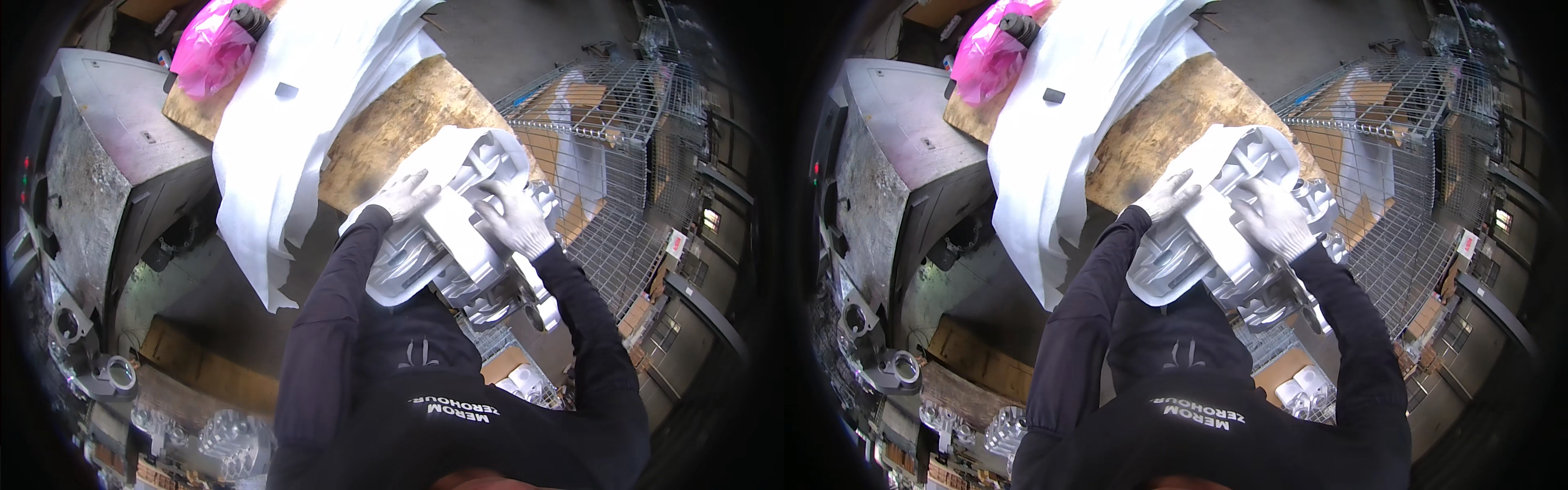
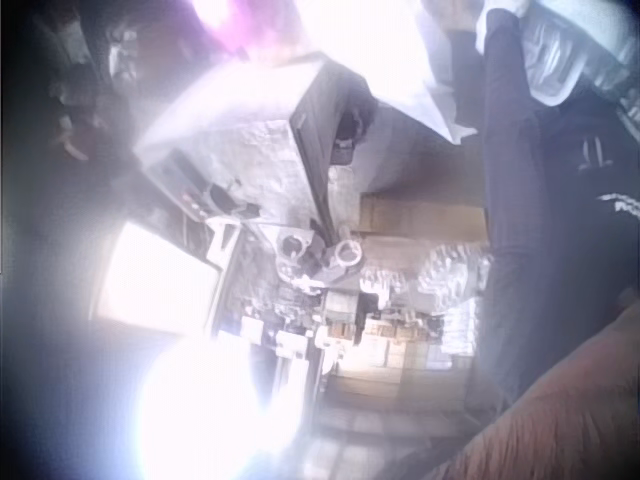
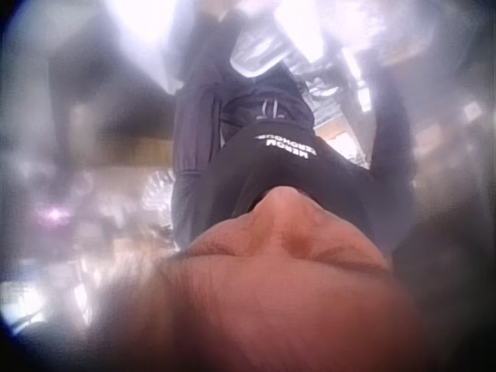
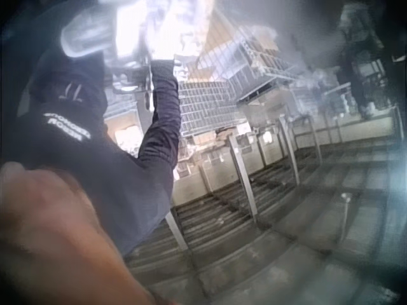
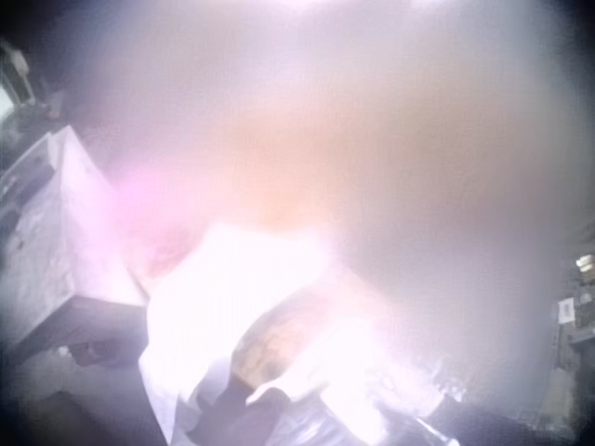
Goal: The person repeatedly picks up silver metal engine blocks from a wooden table, places them on a machine, and then removes them. They also wrap some parts in white paper and place them into a wire basket. The actions are repeated multiple times throughout the clip.
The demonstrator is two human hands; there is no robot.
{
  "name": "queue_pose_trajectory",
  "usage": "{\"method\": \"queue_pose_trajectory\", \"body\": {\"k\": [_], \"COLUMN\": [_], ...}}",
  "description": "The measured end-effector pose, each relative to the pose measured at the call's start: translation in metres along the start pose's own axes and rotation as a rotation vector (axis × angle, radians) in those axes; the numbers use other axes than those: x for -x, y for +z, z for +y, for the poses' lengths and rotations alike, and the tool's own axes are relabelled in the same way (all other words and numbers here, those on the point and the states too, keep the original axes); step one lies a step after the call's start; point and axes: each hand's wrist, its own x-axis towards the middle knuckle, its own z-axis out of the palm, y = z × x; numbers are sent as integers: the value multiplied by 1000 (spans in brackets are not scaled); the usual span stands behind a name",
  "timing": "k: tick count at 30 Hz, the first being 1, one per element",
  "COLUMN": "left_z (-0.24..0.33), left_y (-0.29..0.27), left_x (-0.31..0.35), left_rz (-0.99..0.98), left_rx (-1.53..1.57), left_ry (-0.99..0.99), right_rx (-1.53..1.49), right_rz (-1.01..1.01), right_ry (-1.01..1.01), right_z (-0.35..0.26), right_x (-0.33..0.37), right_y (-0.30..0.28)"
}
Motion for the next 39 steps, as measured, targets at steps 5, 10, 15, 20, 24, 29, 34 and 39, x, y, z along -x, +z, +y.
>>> {"method": "queue_pose_trajectory", "body": {"k": [5, 10, 15, 20, 24, 29, 34, 39], "left_z": [21, 39, 46, 64, 122, 201, 236, 219], "left_y": [3, 7, -12, -26, -14, 43, 171, 341], "left_x": [-8, -7, 20, 66, 124, 193, 250, 300], "left_rz": [38, 100, 49, 25, -2, -80, -515, -1027], "left_rx": [-84, 6, 226, 126, -68, -507, -500, -733], "left_ry": [-85, -171, -145, 47, 145, 238, 369, 381], "right_rx": [41, -286, -365, -606, -556, -815, -1014, -683], "right_rz": [-160, -306, -157, 104, 198, 450, 677, 705], "right_ry": [516, 524, 355, 57, 178, 297, 459, 717], "right_z": [9, 15, -32, -80, -104, -116, -110, -104], "right_x": [34, 27, 57, 118, 205, 325, 464, 568], "right_y": [16, 10, 24, 45, 31, 30, 104, 218]}}
